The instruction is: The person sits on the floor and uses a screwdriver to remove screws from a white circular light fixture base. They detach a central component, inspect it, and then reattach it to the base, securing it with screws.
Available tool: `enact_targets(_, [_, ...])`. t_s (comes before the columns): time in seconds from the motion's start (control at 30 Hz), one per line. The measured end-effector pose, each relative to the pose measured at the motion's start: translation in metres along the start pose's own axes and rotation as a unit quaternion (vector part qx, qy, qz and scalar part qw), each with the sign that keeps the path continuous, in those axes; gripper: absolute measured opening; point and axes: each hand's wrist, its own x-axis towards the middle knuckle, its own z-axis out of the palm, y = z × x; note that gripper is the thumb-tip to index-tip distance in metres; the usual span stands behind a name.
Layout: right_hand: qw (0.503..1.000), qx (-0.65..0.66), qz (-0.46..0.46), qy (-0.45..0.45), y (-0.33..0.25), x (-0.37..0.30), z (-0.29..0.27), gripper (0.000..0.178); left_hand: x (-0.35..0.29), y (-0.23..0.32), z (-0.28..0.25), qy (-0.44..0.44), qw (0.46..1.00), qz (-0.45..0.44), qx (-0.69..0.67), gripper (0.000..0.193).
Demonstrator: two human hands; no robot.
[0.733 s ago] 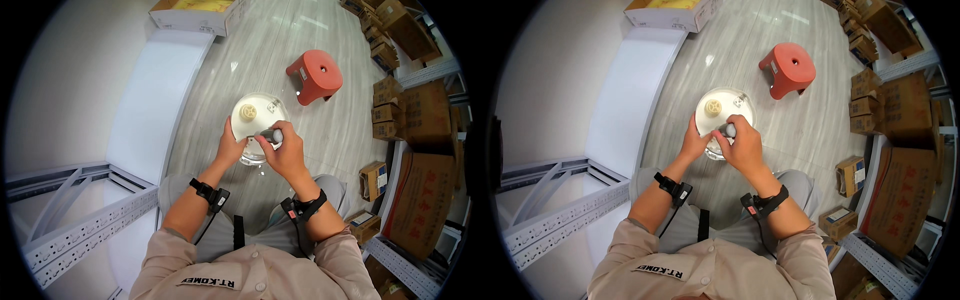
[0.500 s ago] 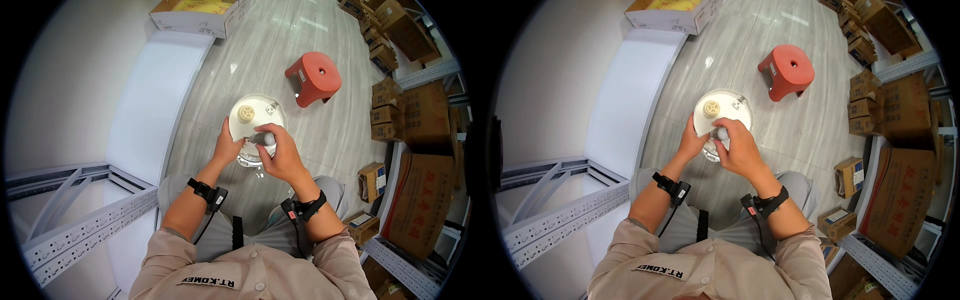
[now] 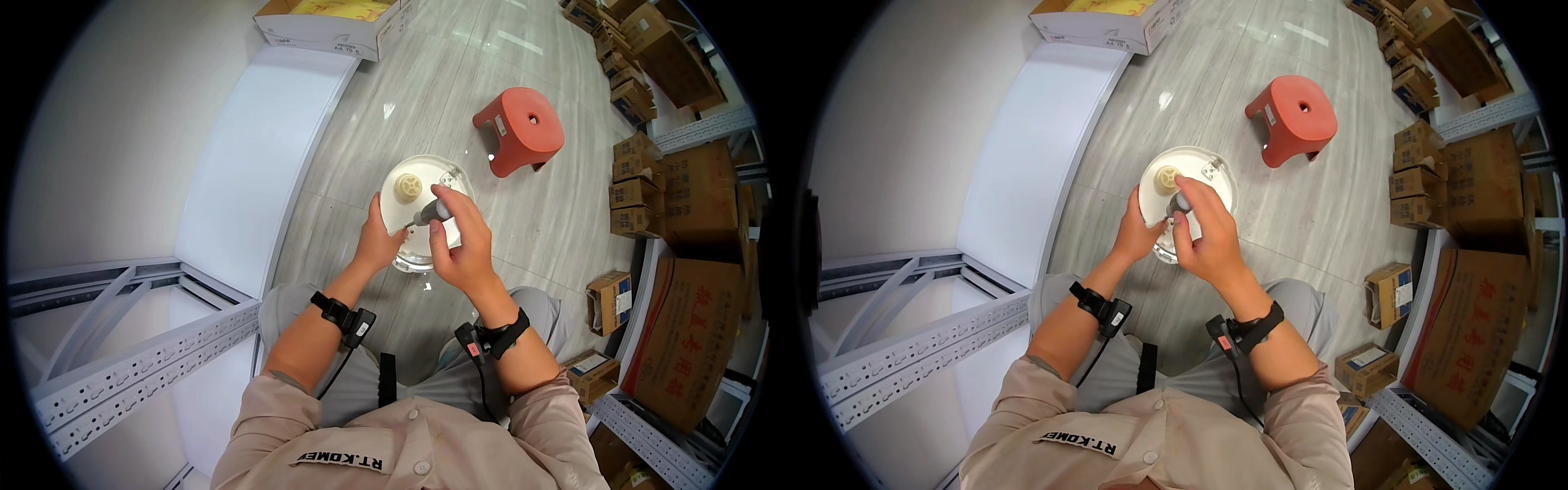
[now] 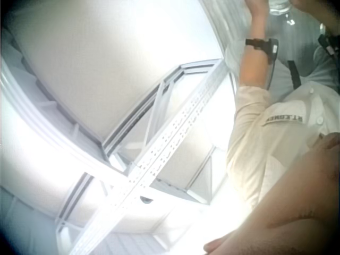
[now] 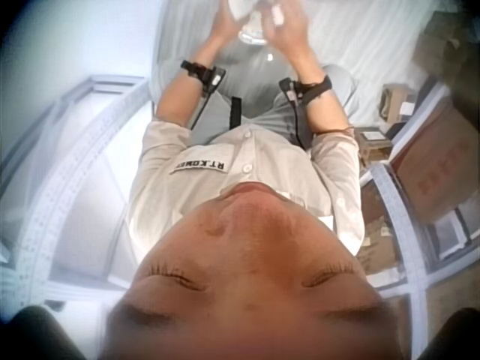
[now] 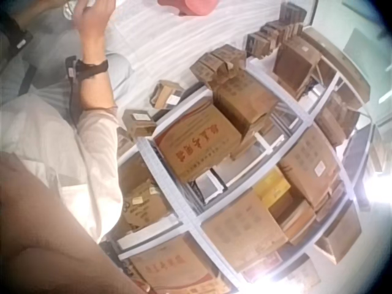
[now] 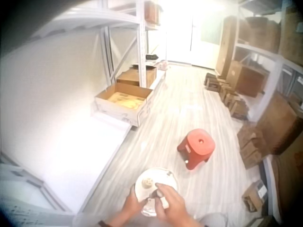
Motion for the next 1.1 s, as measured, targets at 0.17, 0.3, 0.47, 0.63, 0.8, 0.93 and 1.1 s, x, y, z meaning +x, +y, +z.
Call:
enact_targets(0.17, [0.996, -0.078, 0.016, -0.04, 0.009, -0.01, -0.005, 0.053, 0.003, -0.006, 0.001, -0.004, 1.0, -0.002, -0.024, 0.092])
enact_targets(0.3, [0.996, 0.041, 0.077, 0.004, 0.0, -0.005, -0.002, 0.051, 0.008, -0.002, 0.0, 0.003, 1.0, -0.024, -0.015, 0.089])
enact_targets(0.47, [0.997, -0.079, 0.006, -0.025, 0.003, -0.003, -0.008, 0.053, 0.008, -0.003, 0.002, 0.009, 1.0, -0.023, -0.017, 0.09])
enact_targets(0.63, [0.995, 0.035, 0.094, -0.007, 0.005, -0.01, -0.004, 0.056, 0.003, 0.004, 0.002, -0.001, 0.999, -0.032, -0.006, 0.09])
enact_targets(0.8, [0.997, -0.05, 0.026, -0.049, -0.001, -0.006, -0.006, 0.052, -0.002, -0.005, 0.007, 0.013, 1.0, -0.007, -0.003, 0.09])
enact_targets(0.93, [0.994, -0.036, 0.096, -0.048, 0.004, -0.014, -0.006, 0.052, -0.001, -0.008, 0.007, 0.006, 1.0, -0.021, -0.013, 0.089])
enact_targets(1.1, [0.997, 0.018, 0.023, -0.071, 0.005, -0.009, 0.0, 0.056, -0.004, -0.017, 0.008, 0.001, 1.0, -0.024, -0.006, 0.085])
